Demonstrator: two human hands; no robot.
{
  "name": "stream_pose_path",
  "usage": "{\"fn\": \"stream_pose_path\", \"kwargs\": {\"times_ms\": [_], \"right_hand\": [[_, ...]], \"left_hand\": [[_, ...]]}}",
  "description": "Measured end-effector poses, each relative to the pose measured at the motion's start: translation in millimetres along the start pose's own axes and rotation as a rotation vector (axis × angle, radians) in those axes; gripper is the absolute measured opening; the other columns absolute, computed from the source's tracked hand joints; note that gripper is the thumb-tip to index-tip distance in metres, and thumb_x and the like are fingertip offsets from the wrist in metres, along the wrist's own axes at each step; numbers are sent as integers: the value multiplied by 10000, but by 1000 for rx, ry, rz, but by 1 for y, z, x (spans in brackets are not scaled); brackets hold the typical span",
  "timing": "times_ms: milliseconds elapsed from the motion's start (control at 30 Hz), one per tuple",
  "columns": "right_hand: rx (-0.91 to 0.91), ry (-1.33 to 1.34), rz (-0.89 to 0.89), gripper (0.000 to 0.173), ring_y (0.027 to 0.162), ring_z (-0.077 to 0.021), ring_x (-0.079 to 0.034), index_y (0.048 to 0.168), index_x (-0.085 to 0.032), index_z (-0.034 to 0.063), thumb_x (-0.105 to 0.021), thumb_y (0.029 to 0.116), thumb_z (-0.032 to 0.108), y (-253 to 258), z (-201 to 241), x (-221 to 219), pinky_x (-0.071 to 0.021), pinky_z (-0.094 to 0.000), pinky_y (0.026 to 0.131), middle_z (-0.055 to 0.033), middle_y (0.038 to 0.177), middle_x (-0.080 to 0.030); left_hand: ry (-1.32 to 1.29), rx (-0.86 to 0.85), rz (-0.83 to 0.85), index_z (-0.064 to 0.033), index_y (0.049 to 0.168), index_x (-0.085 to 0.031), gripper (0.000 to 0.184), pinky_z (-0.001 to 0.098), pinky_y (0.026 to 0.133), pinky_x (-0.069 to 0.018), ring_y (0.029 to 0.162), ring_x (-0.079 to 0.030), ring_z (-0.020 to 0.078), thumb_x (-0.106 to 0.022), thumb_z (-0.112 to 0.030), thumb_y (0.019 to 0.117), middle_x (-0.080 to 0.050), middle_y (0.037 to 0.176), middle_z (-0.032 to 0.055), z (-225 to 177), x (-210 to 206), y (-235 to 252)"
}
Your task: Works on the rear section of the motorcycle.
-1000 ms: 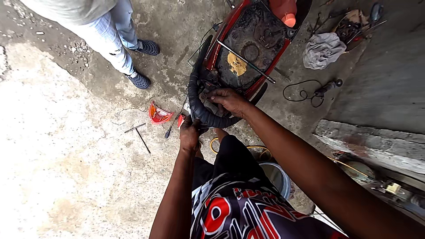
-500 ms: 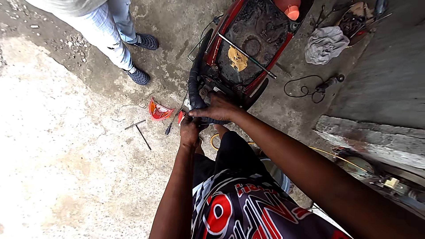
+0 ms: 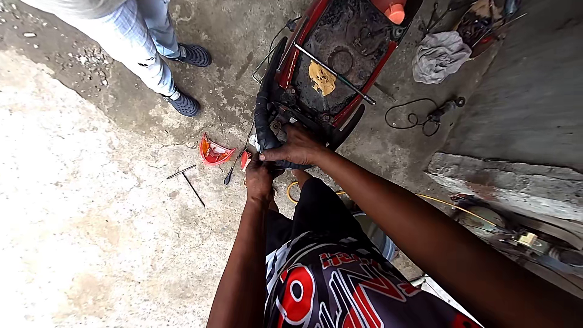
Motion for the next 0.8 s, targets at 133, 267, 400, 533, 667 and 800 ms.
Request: {"fn": "stream_pose_path", "kwargs": {"times_ms": [133,267,400,533,667,800], "right_hand": [[3,14,-3,1147,1175,-308,-588,1352,-601,121,-764,503,874,1,0,1,-538,-567,874,-153,1366,-534],[9,15,-1,1131,1168,-298,-590,1344,-612,125,-773,503,863,2,1,1,-538,-561,873,-140,1357,-542],[34,13,-9,1110,1150,-278,-596,1309,-638,127,-761,498,875,3,-1,0,-536,-549,873,-122,1310,-566],[49,8,-23,1097,1144,-269,-602,1290,-653,122,-762,497,872,3,0,1,-536,-541,884,-115,1290,-585],[63,-9,-21,1091,1140,-267,-603,1274,-660,112,-748,509,884,4,-2,2,-537,-540,881,-115,1276,-590],[90,-31,-21,1064,1128,-255,-602,1233,-684,119,-734,508,896,7,-3,-1,-536,-523,877,-103,1246,-600]], "left_hand": [[-12,-9,33,-37,1172,-626,171,447,727,-639,810,-734,249,-549,-57,1021,-719,971,140,0,2,5],[-41,-5,30,-40,1180,-633,173,451,737,-638,827,-734,255,-549,-74,1032,-720,986,141,2,4,7],[-61,-4,35,-46,1189,-623,177,451,745,-636,833,-731,248,-527,-85,1045,-713,990,134,4,5,4],[-74,-2,33,-52,1222,-616,199,446,746,-636,838,-731,248,-529,-103,1051,-711,1006,138,3,4,2],[-94,-15,60,-50,1221,-614,196,459,761,-635,851,-729,253,-526,-115,1058,-710,1014,141,7,4,3],[-114,-32,78,-57,1236,-613,203,462,773,-634,865,-731,261,-538,-114,1057,-712,1033,147,12,7,4]]}}
Point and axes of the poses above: each hand's wrist, its own y-axis towards the middle knuckle, its own x-axis out of the back of the hand, z = x × y, the point moved 2 cm from there along y, towards the middle knuckle
